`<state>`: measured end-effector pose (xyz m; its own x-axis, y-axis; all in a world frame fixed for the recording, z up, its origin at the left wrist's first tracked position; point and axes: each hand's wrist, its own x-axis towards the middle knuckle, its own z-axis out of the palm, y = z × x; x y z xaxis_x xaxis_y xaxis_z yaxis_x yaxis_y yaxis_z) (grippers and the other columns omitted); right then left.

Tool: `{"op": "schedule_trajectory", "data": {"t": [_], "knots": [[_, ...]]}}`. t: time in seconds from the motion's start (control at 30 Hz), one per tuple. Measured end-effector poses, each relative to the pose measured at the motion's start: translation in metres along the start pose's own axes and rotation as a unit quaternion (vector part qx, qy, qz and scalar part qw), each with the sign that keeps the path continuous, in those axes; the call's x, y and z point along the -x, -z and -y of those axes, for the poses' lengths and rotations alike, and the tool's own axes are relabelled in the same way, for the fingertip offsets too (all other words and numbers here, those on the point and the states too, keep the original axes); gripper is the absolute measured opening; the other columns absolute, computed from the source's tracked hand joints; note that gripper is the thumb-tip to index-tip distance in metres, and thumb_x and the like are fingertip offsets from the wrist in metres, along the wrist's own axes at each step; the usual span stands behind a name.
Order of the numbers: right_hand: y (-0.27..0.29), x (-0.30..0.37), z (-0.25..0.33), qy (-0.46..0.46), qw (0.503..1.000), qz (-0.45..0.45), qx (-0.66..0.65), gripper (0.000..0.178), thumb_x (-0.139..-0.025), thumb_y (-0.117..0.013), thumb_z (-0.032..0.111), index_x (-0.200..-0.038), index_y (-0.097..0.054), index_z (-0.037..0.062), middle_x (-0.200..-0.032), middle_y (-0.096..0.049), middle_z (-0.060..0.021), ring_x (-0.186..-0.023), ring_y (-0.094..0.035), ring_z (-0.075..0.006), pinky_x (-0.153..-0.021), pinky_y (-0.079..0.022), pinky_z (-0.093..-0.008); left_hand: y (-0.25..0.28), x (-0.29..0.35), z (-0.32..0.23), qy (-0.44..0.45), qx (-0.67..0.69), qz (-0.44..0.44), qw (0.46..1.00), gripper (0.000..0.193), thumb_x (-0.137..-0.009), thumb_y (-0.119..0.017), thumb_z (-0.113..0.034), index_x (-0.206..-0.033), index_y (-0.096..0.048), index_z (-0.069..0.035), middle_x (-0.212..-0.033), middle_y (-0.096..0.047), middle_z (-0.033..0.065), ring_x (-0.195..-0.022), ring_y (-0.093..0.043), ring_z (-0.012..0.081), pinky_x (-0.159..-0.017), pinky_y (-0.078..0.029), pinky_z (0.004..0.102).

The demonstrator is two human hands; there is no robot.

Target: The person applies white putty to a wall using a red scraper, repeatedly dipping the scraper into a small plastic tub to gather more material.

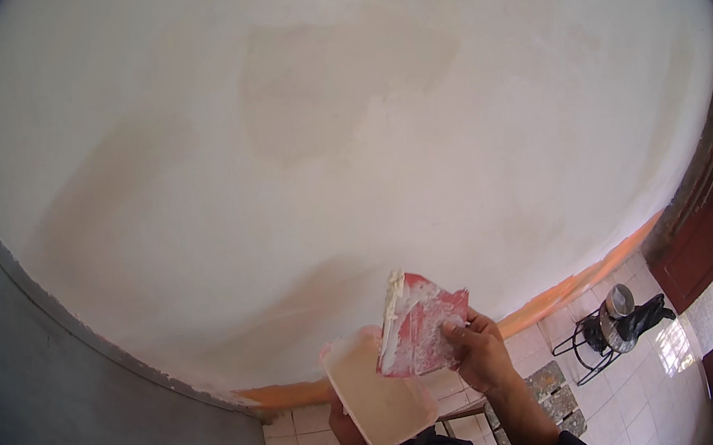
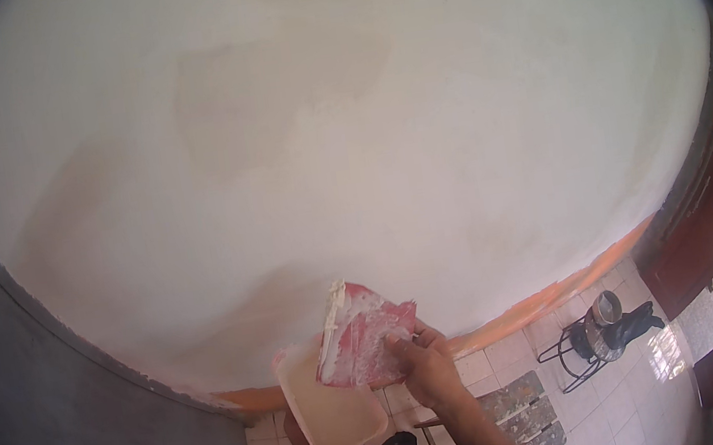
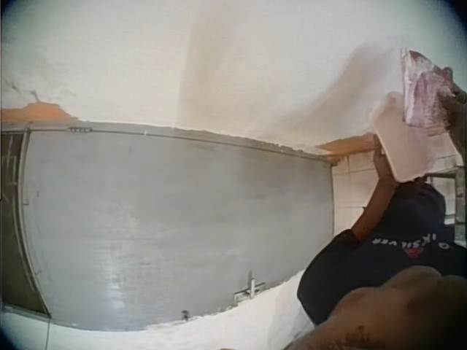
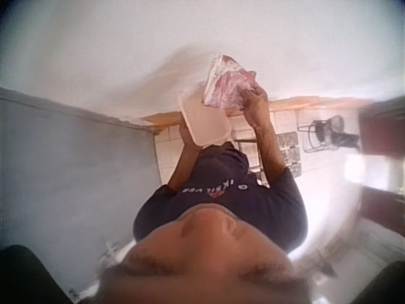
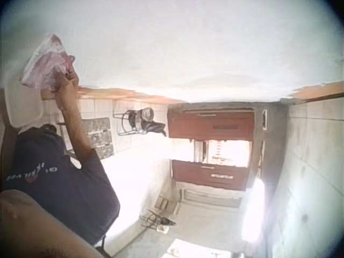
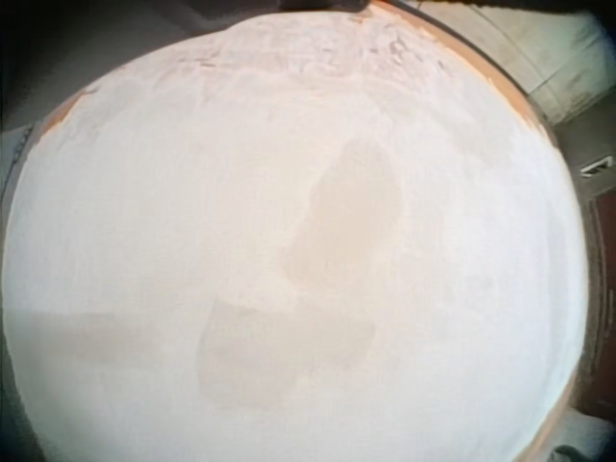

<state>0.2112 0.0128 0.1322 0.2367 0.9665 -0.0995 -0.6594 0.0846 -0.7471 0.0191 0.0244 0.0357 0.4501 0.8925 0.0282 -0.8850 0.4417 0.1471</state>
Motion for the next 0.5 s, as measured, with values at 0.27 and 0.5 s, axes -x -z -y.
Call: {"op": "schedule_trajectory", "data": {"t": [0.27, 0.5], "knots": [[-0.006, -0.002, 0.017, 0.093, 0.991, -0.014, 0.096, 0.026, -0.093, -0.062, 0.007, -0.116, -0.057, -0.003, -0.088, -0.066, -0.0039, -0.065, -0.057, -0.0062, -0.052, -0.041, -0.0227, 0.007, -0.009, 0.003, 0.036, 0.022, 0.013, 0.999, 0.059, -0.102, -0.034, -0.048, -0.145, -0.038, -0.008, -0.136, -0.053, 0.0139, -0.122, -0.054, 0.0356, -0.103, -0.044, 0.0525], [0.006, -0.003, 0.009, 0.077, 0.971, 0.019, 0.224, 0.022, -0.094, -0.06, 0.005, -0.114, -0.059, -0.0036, -0.091, -0.066, -0.0035, -0.072, -0.057, -0.0057, -0.059, -0.045, -0.0221, 0.016, -0.002, 0.0, 0.053, -0.036, 0.01, 0.998, 0.065, -0.101, -0.035, -0.053, -0.146, -0.036, -0.005, -0.142, -0.049, 0.0145, -0.127, -0.051, 0.0332, -0.106, -0.042, 0.0495]]}}
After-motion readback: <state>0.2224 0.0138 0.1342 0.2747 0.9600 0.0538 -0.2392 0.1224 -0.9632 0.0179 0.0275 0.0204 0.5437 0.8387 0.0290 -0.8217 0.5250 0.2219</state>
